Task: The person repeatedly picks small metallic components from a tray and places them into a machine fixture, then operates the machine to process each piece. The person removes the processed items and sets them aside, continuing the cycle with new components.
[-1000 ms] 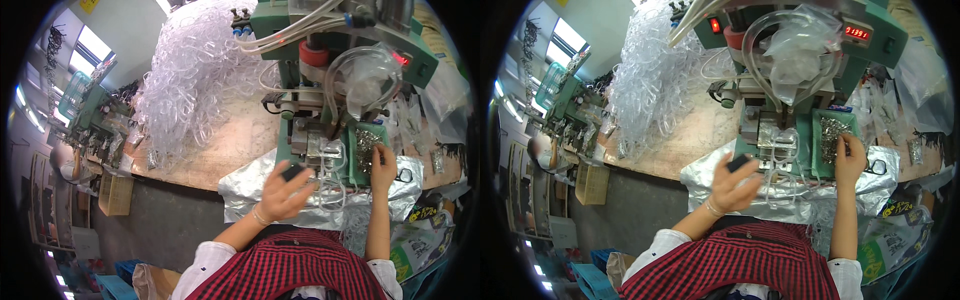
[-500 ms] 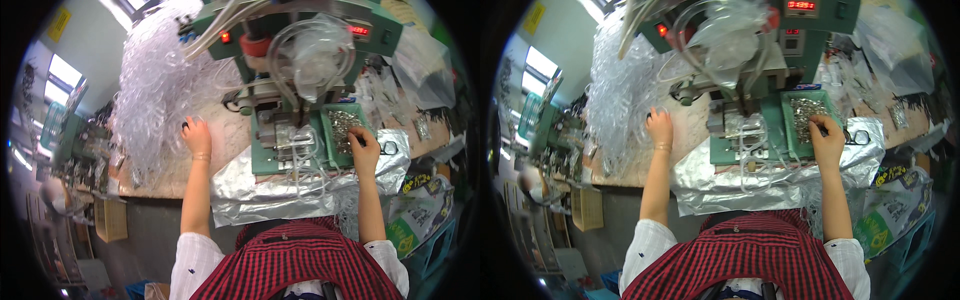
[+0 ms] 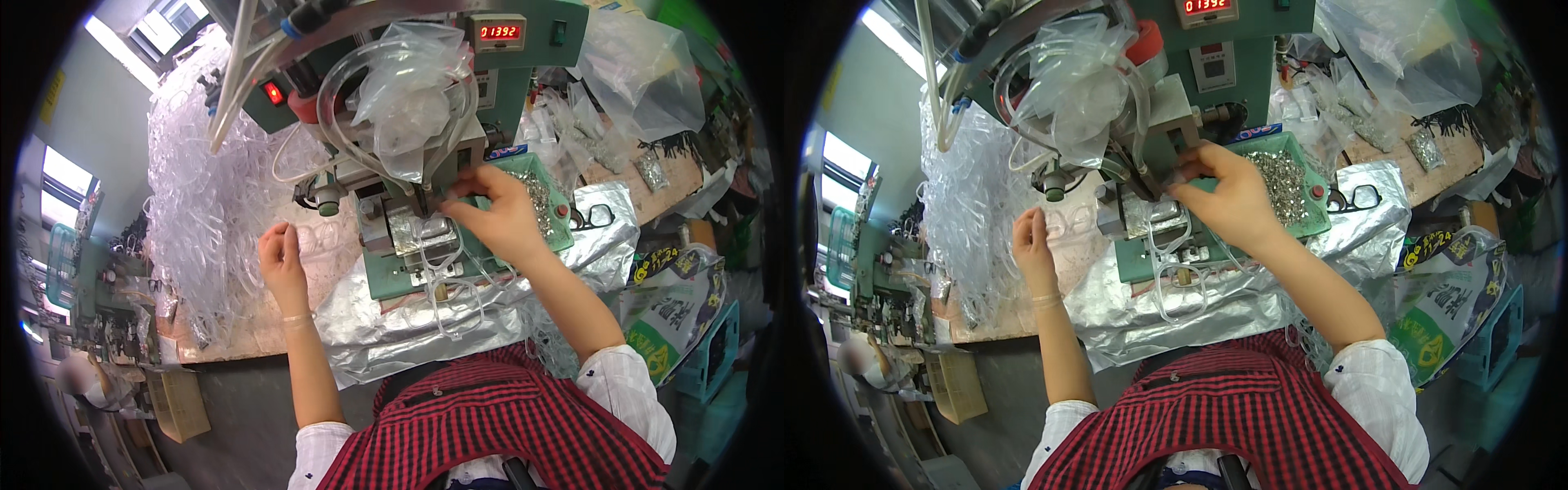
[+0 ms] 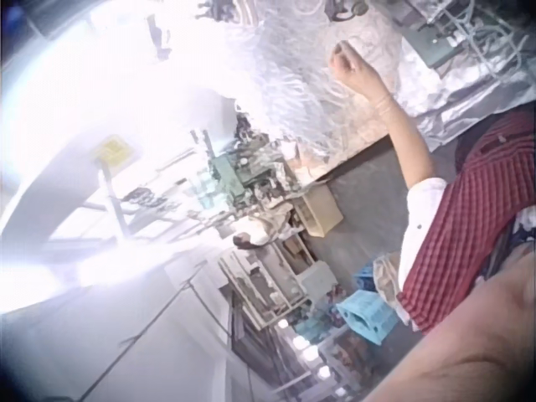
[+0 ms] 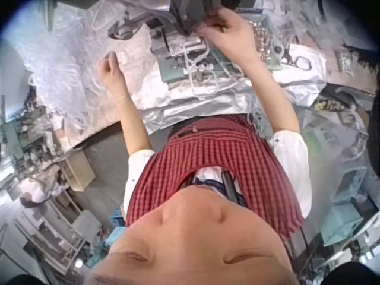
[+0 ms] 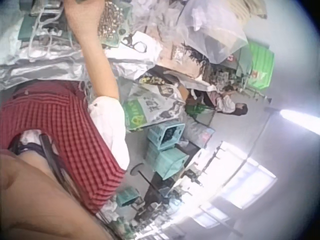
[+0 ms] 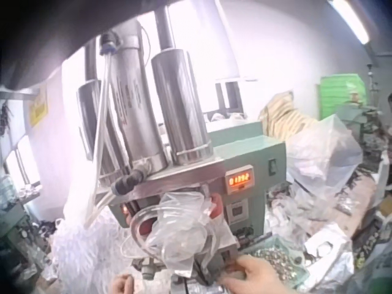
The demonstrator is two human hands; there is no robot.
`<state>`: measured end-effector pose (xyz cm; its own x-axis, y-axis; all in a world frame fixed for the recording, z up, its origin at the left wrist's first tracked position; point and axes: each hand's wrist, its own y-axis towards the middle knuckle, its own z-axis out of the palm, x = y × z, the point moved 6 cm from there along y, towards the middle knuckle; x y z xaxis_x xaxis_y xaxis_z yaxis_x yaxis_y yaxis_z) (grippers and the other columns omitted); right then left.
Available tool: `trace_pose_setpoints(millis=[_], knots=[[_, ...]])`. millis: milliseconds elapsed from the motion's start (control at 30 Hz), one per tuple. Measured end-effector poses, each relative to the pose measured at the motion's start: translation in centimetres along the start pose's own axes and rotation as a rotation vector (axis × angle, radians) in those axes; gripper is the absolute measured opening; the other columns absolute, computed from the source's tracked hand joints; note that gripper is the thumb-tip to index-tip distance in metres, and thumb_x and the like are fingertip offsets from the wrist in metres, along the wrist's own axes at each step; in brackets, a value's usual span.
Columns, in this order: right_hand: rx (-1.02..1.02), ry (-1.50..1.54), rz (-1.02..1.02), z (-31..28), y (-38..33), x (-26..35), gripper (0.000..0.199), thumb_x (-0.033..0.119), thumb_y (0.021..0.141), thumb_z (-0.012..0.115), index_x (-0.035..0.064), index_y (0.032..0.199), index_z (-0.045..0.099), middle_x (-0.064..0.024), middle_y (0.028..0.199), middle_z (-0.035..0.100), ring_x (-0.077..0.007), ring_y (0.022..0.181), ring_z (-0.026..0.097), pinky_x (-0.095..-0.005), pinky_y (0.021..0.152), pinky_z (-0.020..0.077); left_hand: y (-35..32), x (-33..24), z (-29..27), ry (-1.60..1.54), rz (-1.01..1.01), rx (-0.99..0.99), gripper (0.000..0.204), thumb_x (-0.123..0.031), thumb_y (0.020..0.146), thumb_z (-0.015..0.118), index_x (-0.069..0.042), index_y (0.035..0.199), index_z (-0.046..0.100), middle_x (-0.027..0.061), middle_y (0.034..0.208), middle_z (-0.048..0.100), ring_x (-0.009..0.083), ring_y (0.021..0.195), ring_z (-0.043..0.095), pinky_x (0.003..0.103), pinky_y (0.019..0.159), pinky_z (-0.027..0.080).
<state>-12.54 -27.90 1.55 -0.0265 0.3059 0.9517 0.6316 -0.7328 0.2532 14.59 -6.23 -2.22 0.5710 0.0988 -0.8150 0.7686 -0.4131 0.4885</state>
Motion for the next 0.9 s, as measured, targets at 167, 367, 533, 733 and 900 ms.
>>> trace_pose_setpoints(millis=[167, 367, 533, 733, 900], knots=[[-0.062, 0.226, -0.014, 1.6, -0.4, -0.8, 0.049, 0.0, 0.081, 0.074, -0.008, 0.124, 0.052, -0.0066, 0.094, 0.069, -0.0112, 0.093, 0.065, -0.0259, 0.085, 0.0489, -3.6, -3.8, -1.4, -0.465, -0.013, -0.094, 0.03, -0.023, 0.108, 0.047, 0.002, 0.094, 0.056, 0.0173, 0.102, 0.069, 0.0258, 0.09, 0.071, 0.035, 0.075, 0.062], [0.036, 0.371, 0.053, 2.8, -0.3, 0.6, 0.053, 0.0, 0.082, 0.073, -0.0057, 0.129, 0.05, -0.0058, 0.096, 0.07, -0.0105, 0.094, 0.064, -0.0248, 0.087, 0.0482, -2.2, -16.8, -0.2, -0.513, 0.465, 0.052, 0.034, -0.029, 0.11, 0.042, -0.003, 0.09, 0.048, 0.021, 0.093, 0.071, 0.0219, 0.075, 0.07, 0.03, 0.065, 0.057], [-0.026, 0.41, 0.067, 3.5, -1.2, 1.2, 0.05, -0.001, 0.085, 0.069, -0.0033, 0.132, 0.051, -0.0089, 0.111, 0.069, -0.0132, 0.105, 0.064, -0.0289, 0.093, 0.0485, -0.5, -17.7, 2.0, -0.239, 0.578, 0.056, 0.027, -0.023, 0.103, 0.054, -0.004, 0.084, 0.059, 0.0171, 0.092, 0.075, 0.0166, 0.074, 0.064, 0.026, 0.064, 0.051], [-0.053, -0.285, -0.286, -1.0, -2.1, 0.7, 0.03, 0.011, 0.081, 0.072, 0.0044, 0.11, 0.071, -0.0147, 0.117, 0.069, -0.0304, 0.116, 0.063, -0.0409, 0.103, 0.0461, -9.9, -21.3, 6.3, -0.055, 1.324, 0.483, 0.04, -0.041, 0.089, 0.072, -0.008, 0.081, 0.05, 0.0168, 0.106, 0.072, 0.0178, 0.06, 0.057, 0.029, 0.057, 0.056], [-0.266, -0.936, -0.253, -6.8, -3.5, -7.3, 0.021, 0.012, 0.075, 0.076, 0.0068, 0.095, 0.073, -0.0181, 0.119, 0.064, -0.0399, 0.123, 0.056, -0.0469, 0.101, 0.0457, -11.6, -19.4, 8.7, 0.023, 1.309, 0.463, 0.039, -0.04, 0.087, 0.074, -0.01, 0.083, 0.049, 0.0148, 0.109, 0.072, 0.0182, 0.063, 0.056, 0.028, 0.056, 0.053]])
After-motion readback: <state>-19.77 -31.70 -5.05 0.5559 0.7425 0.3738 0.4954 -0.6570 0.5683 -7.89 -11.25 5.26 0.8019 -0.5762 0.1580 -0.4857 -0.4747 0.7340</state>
